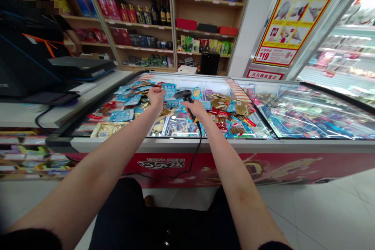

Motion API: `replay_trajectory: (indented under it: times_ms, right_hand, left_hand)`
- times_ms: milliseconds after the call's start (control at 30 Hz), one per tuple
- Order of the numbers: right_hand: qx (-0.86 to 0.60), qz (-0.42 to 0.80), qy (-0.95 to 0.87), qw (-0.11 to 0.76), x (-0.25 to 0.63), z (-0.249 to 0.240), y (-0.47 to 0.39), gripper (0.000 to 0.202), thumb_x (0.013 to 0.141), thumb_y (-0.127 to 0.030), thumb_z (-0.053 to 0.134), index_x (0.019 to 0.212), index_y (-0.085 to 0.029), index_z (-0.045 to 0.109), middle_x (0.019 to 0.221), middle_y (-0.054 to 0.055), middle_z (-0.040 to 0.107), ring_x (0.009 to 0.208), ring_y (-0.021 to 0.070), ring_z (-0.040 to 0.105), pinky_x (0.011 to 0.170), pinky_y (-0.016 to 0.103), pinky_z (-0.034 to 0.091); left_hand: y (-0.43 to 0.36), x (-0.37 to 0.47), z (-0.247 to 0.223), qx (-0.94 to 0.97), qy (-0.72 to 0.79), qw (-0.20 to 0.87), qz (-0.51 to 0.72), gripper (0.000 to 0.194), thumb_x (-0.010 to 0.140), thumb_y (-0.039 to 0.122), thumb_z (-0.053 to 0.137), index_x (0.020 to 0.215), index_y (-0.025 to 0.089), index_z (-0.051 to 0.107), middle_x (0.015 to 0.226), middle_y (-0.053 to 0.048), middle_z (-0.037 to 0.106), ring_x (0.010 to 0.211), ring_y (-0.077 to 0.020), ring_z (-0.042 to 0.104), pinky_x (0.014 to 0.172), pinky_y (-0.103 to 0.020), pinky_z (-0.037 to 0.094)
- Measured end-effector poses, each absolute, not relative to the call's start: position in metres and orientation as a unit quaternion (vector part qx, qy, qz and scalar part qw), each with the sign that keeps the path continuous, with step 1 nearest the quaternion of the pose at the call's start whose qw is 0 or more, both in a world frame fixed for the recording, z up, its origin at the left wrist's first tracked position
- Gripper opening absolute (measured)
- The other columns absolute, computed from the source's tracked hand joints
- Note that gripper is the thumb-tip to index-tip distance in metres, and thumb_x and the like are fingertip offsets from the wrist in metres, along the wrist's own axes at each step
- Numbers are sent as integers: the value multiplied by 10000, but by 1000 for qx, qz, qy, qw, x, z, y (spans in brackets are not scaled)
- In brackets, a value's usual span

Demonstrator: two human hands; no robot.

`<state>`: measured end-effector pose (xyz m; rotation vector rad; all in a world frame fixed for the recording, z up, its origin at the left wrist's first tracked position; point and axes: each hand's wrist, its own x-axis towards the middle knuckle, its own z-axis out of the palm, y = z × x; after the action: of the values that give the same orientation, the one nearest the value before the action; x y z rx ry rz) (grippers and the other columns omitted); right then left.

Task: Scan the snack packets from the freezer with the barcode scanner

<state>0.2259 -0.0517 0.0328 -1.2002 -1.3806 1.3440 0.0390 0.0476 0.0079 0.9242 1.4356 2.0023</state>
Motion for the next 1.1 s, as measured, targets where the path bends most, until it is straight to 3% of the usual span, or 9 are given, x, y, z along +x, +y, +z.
replay_trajectory:
  times_ms: [733,1100]
  right_hand:
    - [-472,564,-530,422,245,34,-54,284,895,-215,646,646,-187,515,465,-37,500,346,87,426,310,207,339]
    - [-502,545,-468,481,266,40,-54,250,912,-219,643,702,-195,508,482,-35,523,343,92,437,322,207,361]
  left_hand:
    - [59,56,-2,347,517,257,739,270,646,12,639,646,212,458,652,58,537,663,-104,553,724,-223,467]
    - [67,74,-14,340,558,271,706,271,627,32,663,654,216,466,658,54,545,656,-116,561,703,-241,473]
